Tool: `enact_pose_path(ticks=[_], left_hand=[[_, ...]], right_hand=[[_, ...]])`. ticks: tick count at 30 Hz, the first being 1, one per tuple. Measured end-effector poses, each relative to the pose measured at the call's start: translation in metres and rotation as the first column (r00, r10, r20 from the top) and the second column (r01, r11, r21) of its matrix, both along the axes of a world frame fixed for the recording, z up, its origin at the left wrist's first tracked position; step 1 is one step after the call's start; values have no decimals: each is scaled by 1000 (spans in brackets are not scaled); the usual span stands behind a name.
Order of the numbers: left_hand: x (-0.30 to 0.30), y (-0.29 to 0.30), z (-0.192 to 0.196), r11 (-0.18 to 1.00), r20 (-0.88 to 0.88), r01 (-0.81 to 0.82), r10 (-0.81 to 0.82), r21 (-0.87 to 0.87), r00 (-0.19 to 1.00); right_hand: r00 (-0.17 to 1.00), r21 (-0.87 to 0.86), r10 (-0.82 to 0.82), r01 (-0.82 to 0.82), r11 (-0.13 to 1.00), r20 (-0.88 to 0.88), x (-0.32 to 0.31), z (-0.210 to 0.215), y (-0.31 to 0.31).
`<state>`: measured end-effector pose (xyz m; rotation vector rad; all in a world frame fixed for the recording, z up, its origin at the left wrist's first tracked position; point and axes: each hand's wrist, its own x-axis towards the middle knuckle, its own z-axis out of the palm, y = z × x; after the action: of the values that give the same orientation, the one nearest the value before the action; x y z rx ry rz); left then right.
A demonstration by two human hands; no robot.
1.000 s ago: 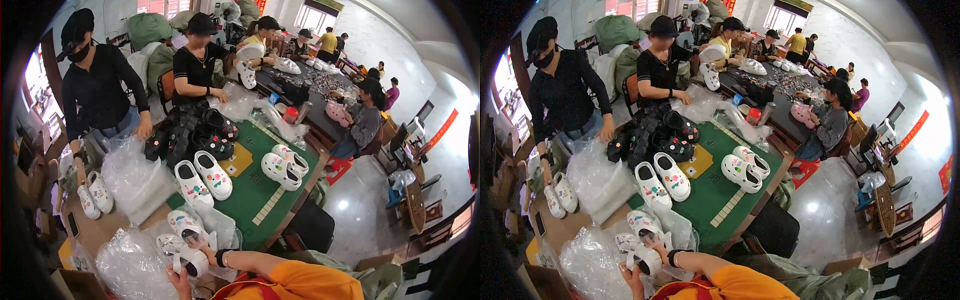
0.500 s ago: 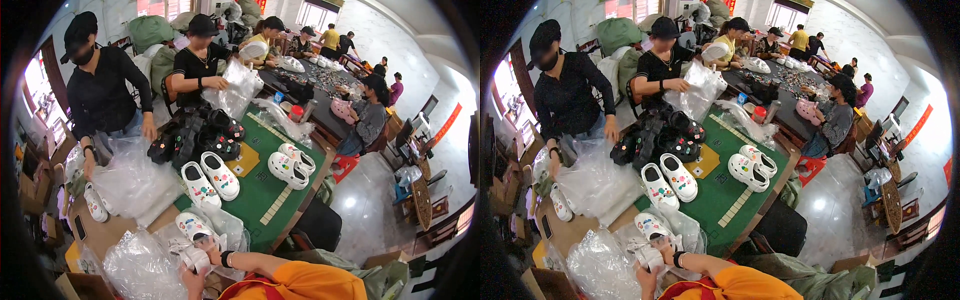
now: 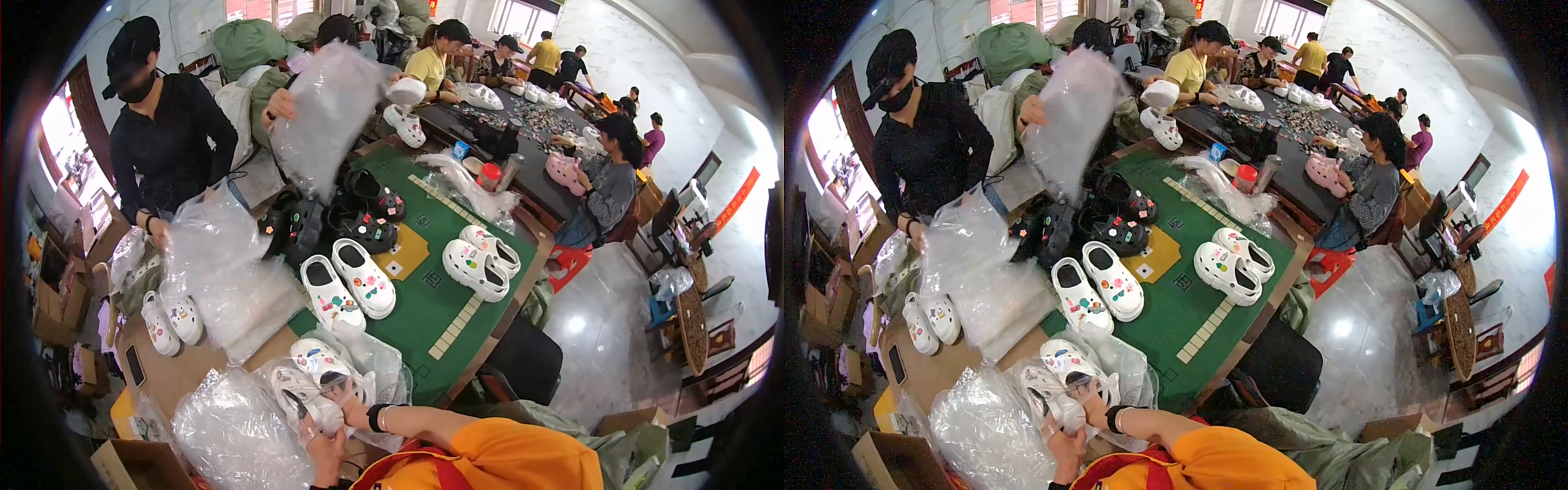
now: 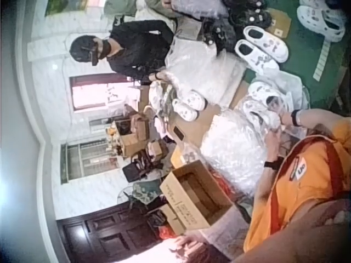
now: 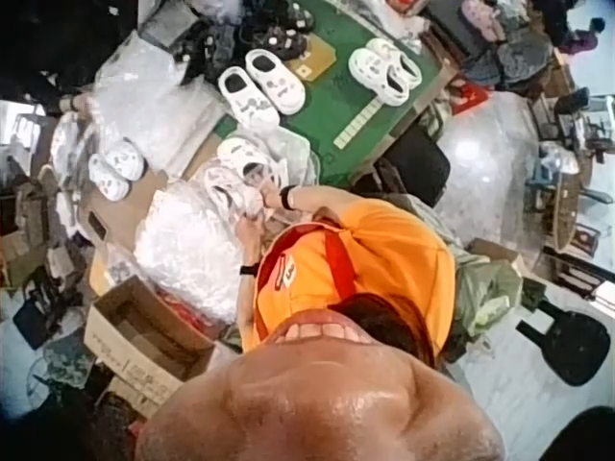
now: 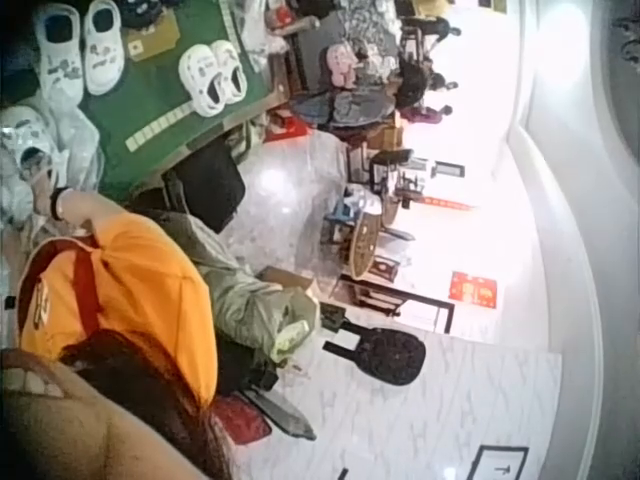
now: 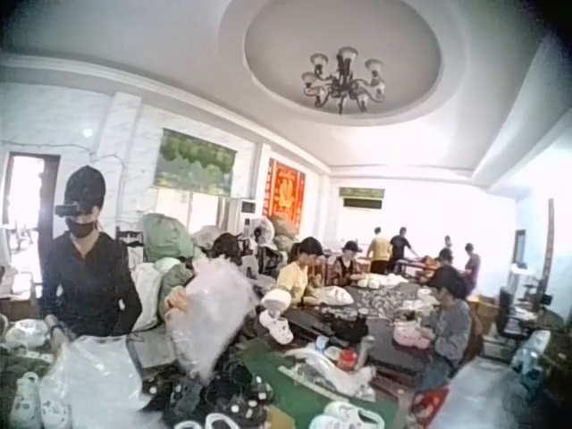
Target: The recorder is placing pairs of decorated white and pink clogs into plastic bags and arranging them on a table in a shoe manufacturing facility.
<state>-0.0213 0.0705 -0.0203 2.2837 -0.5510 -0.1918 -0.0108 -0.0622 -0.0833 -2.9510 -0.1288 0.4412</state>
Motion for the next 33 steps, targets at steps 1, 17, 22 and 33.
enact_pose_path(ticks=[1, 17, 22, 33], left_hand=[[3, 6, -9, 1000, 0, -4, 4, 2, 1000], [1, 42, -77, 962, -200, -260, 271, 83, 942], [-4, 21, -62, 824, 110, -195, 161, 533, 981], [-4, 19, -42, 932, 257, -36, -62, 362, 964]], right_hand=[[1000, 48, -14, 13, 999, 25, 0, 0, 0], [958, 31, 222, -231, 972, 178, -37, -4, -16], [981, 332, 137, -177, 927, 140, -30, 3, -9], [999, 378, 26, -39, 925, 40, -63, 25, -18]])
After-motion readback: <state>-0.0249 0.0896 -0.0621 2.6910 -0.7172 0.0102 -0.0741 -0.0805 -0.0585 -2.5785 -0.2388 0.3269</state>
